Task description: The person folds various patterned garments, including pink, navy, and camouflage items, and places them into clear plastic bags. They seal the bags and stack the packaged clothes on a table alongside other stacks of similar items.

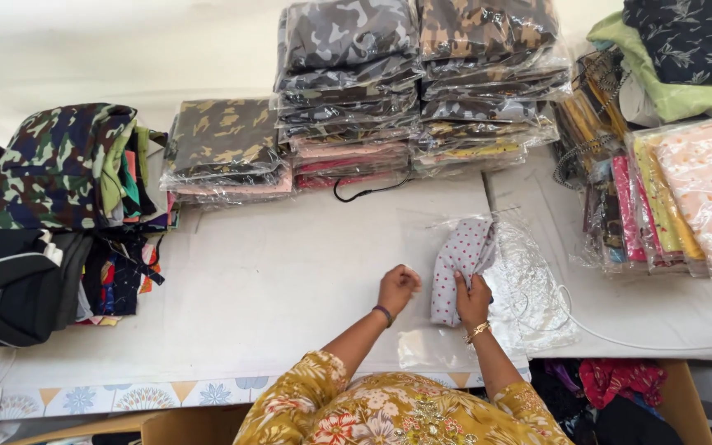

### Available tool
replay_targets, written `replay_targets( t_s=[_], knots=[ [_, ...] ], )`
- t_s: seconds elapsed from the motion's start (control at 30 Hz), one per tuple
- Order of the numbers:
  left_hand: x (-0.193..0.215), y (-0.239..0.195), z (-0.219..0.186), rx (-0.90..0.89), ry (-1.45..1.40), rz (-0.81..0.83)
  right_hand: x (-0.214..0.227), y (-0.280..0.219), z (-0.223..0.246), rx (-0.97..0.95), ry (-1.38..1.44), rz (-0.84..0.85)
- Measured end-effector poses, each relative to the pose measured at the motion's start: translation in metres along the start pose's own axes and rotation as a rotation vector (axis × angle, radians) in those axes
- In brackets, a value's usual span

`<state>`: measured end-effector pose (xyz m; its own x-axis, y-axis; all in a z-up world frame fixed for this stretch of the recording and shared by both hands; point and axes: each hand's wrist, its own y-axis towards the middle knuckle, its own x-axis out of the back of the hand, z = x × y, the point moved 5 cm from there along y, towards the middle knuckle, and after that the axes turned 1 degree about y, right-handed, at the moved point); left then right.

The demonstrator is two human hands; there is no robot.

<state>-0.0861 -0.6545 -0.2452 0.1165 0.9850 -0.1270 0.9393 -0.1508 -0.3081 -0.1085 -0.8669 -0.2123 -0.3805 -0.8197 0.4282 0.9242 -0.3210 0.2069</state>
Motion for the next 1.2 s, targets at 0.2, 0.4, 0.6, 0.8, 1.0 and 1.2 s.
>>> replay_targets(
  t_s=[0.2, 0.4, 0.6, 0.8, 1.0, 1.2],
  knots=[
    [0.07, -0.035, -0.051, -0.146, 0.051, -0.098, -0.005, -0.001, 0.015, 0.207, -0.33, -0.048],
    [0.173, -0.13, -0.215, -0.453, 0.542, -0.48, -0.014, 0.001, 0.017, 0.216, -0.405, -0.019],
    [0.172, -0.213, -0.271, -1.061, 1.448, -0.323, -0.013, 0.005, 0.024, 0.208, -0.391, -0.014],
    [0.207, -0.22, -0.152, -0.925, 1.64, 0.101, -0.014, 0.005, 0.025, 0.198, -0.361, -0.007],
    [0.243, -0.234, -0.084, -0.249, 1.565, 0.301, -0.014, 0.005, 0.039, 0.258, -0.313, 0.016],
    [0.278, -0.203, -0.062, 0.027, 1.066, -0.446, -0.019, 0.007, 0.036, 0.237, -0.298, 0.047]
  ],
)
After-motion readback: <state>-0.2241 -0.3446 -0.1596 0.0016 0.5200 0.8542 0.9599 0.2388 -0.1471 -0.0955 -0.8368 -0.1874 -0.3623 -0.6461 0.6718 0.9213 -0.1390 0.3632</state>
